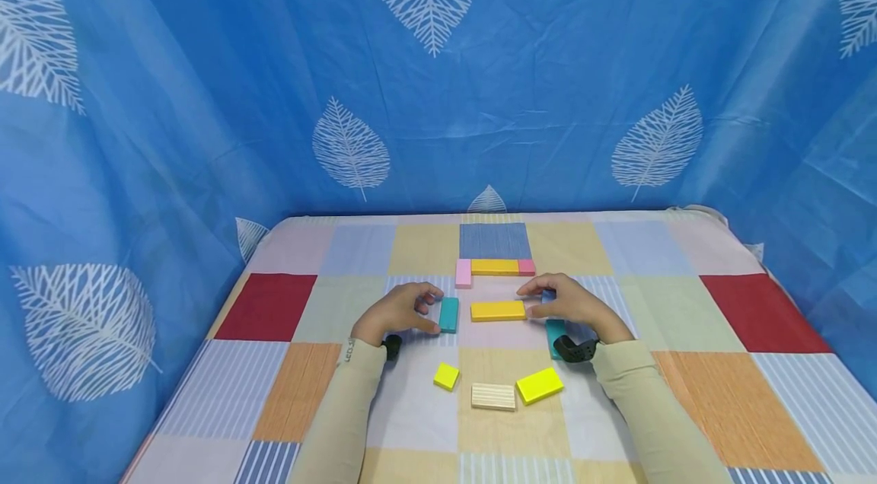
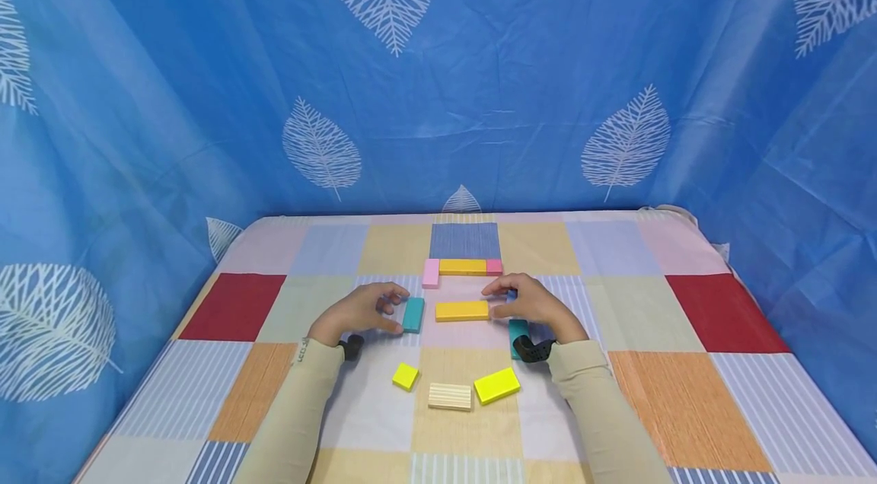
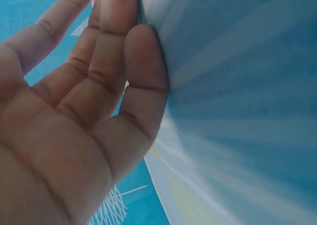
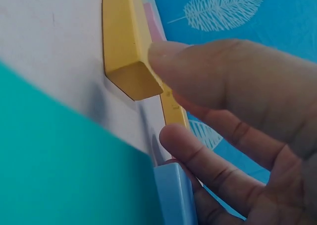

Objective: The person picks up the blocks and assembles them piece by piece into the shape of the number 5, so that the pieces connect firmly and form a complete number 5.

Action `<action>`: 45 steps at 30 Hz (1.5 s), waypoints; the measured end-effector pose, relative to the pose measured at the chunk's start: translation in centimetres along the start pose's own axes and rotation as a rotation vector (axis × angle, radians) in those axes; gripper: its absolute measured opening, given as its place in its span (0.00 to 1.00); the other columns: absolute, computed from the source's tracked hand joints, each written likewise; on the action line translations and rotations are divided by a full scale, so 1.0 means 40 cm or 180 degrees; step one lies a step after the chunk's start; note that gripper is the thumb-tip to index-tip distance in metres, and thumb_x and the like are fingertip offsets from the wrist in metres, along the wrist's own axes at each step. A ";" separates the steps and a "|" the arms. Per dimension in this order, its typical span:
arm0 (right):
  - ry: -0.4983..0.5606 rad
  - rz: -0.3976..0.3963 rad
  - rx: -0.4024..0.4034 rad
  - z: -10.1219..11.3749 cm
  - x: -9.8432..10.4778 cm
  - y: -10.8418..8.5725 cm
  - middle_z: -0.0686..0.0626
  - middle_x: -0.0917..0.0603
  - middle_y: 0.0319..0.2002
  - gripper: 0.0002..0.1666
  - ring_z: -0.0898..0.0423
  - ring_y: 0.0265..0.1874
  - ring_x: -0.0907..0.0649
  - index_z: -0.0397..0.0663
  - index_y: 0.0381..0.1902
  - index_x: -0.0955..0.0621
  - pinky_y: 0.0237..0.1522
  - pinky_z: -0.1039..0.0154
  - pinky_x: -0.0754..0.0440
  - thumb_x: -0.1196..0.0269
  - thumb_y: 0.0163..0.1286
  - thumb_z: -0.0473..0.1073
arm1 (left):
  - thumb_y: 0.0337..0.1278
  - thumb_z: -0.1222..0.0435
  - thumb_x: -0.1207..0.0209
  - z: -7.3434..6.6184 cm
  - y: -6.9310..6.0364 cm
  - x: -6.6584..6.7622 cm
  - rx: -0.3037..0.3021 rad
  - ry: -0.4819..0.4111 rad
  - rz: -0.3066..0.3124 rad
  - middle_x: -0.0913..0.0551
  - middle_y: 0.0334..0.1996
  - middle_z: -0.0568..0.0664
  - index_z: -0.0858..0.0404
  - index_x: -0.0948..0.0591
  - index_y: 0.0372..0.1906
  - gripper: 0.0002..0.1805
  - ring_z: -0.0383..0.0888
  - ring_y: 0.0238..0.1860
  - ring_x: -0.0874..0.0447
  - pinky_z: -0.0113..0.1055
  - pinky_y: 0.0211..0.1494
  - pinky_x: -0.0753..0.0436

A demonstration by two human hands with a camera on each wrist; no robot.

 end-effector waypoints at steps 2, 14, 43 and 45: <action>-0.0039 -0.0004 -0.0034 -0.001 -0.002 0.001 0.35 0.12 0.54 0.18 0.35 0.57 0.19 0.30 0.54 0.13 0.66 0.33 0.24 0.26 0.69 0.33 | 0.52 0.69 0.18 -0.002 0.000 0.000 -0.0013 0.0028 -0.0014 0.16 0.49 0.50 0.64 0.15 0.63 0.31 0.44 0.44 0.22 0.38 0.54 0.18; -0.0278 -0.0079 -0.0193 0.008 -0.015 0.005 0.38 0.14 0.52 0.14 0.37 0.56 0.19 0.36 0.49 0.10 0.66 0.33 0.24 0.22 0.65 0.33 | 0.50 0.70 0.17 -0.015 -0.003 -0.006 0.0120 0.0078 -0.0120 0.15 0.49 0.50 0.64 0.14 0.61 0.31 0.45 0.44 0.23 0.39 0.55 0.18; -0.0306 -0.0113 -0.0092 -0.007 -0.008 0.005 0.40 0.13 0.48 0.12 0.40 0.52 0.18 0.36 0.47 0.11 0.63 0.35 0.22 0.23 0.67 0.33 | 0.53 0.63 0.17 -0.020 0.017 -0.032 0.0187 0.0344 -0.0250 0.16 0.48 0.52 0.58 0.15 0.65 0.33 0.48 0.46 0.24 0.45 0.57 0.18; -0.0304 -0.0114 -0.0083 -0.009 -0.007 0.004 0.40 0.12 0.48 0.12 0.40 0.52 0.18 0.36 0.47 0.11 0.63 0.35 0.22 0.23 0.67 0.33 | 0.53 0.63 0.17 -0.023 0.018 -0.031 0.0196 0.0360 -0.0245 0.16 0.49 0.52 0.58 0.15 0.66 0.33 0.49 0.47 0.24 0.47 0.59 0.18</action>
Point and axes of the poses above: each hand's wrist, its own y-axis towards the middle knuckle, its own x-axis out of the back of the hand, z = x × y, the point moved 2 cm from there along y, towards the middle knuckle
